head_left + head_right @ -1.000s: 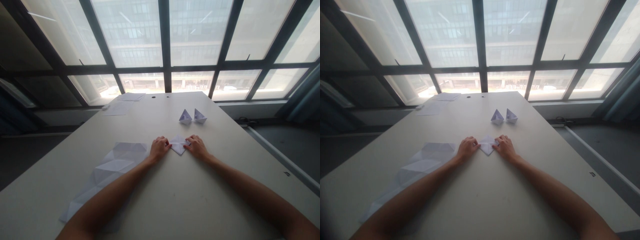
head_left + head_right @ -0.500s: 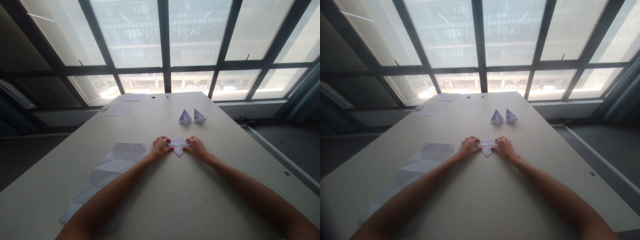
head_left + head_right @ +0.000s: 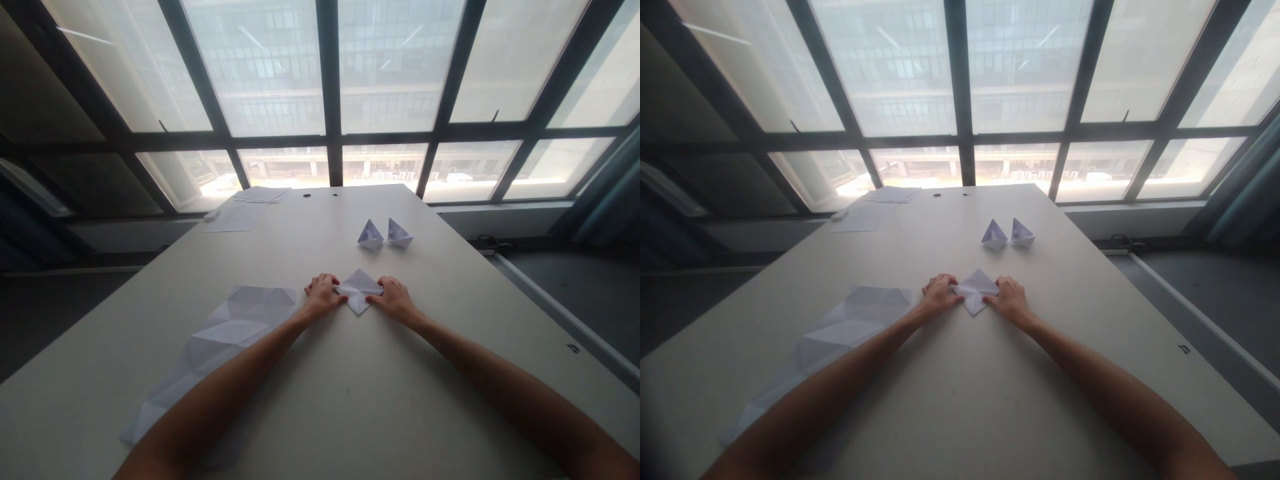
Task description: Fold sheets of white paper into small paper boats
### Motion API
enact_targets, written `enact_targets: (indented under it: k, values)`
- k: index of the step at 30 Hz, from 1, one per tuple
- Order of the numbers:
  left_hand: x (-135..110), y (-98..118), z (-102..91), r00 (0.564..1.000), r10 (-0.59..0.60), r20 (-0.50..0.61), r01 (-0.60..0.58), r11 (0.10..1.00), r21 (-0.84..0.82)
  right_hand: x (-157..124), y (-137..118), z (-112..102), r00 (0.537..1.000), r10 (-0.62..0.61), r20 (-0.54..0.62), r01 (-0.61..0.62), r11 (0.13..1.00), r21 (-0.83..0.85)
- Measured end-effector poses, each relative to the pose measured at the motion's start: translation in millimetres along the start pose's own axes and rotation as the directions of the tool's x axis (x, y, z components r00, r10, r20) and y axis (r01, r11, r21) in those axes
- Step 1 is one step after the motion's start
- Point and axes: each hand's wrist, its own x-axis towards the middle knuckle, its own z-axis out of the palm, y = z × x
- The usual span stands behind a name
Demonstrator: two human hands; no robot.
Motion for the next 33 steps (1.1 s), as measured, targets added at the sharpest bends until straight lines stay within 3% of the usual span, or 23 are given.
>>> enact_targets:
  k: [5, 10, 14, 19, 24, 28, 31, 33]
  values:
    - [1, -5, 2.0, 0.997, 0.070, -0.041, -0.075, 0.988, -0.134, 4, 2, 0, 1.000, 0.003, -0.020, 0.002, 0.962, 0.273]
    - [8, -11, -0.3, 0.993, 0.114, 0.002, -0.104, 0.912, -0.397, 10, 9, 1, 0.998, -0.033, -0.044, 0.053, 0.786, 0.617]
    - [8, -12, -1.1, 0.986, 0.163, 0.021, -0.112, 0.763, -0.637, 11, 10, 4, 0.994, -0.041, -0.097, 0.096, 0.732, 0.674]
    - [4, -9, 0.8, 0.981, 0.138, -0.134, -0.191, 0.623, -0.758, 11, 7, 9, 0.981, -0.040, -0.189, 0.168, 0.660, 0.732]
    - [1, -6, -1.2, 0.941, 0.135, -0.312, -0.325, 0.625, -0.709, 7, 2, 4, 0.928, -0.102, -0.358, 0.339, 0.628, 0.701]
    - [-2, -4, -8.2, 0.841, 0.281, -0.463, -0.519, 0.661, -0.542, 5, 0, -3, 0.857, -0.208, -0.472, 0.470, 0.692, 0.548]
    - [-3, -4, -11.0, 0.778, 0.413, -0.474, -0.599, 0.715, -0.360, 5, 3, -3, 0.836, -0.312, -0.451, 0.501, 0.768, 0.399]
    - [-3, -6, -10.1, 0.763, 0.499, -0.412, -0.613, 0.760, -0.216, 5, 5, -1, 0.840, -0.361, -0.406, 0.497, 0.812, 0.306]
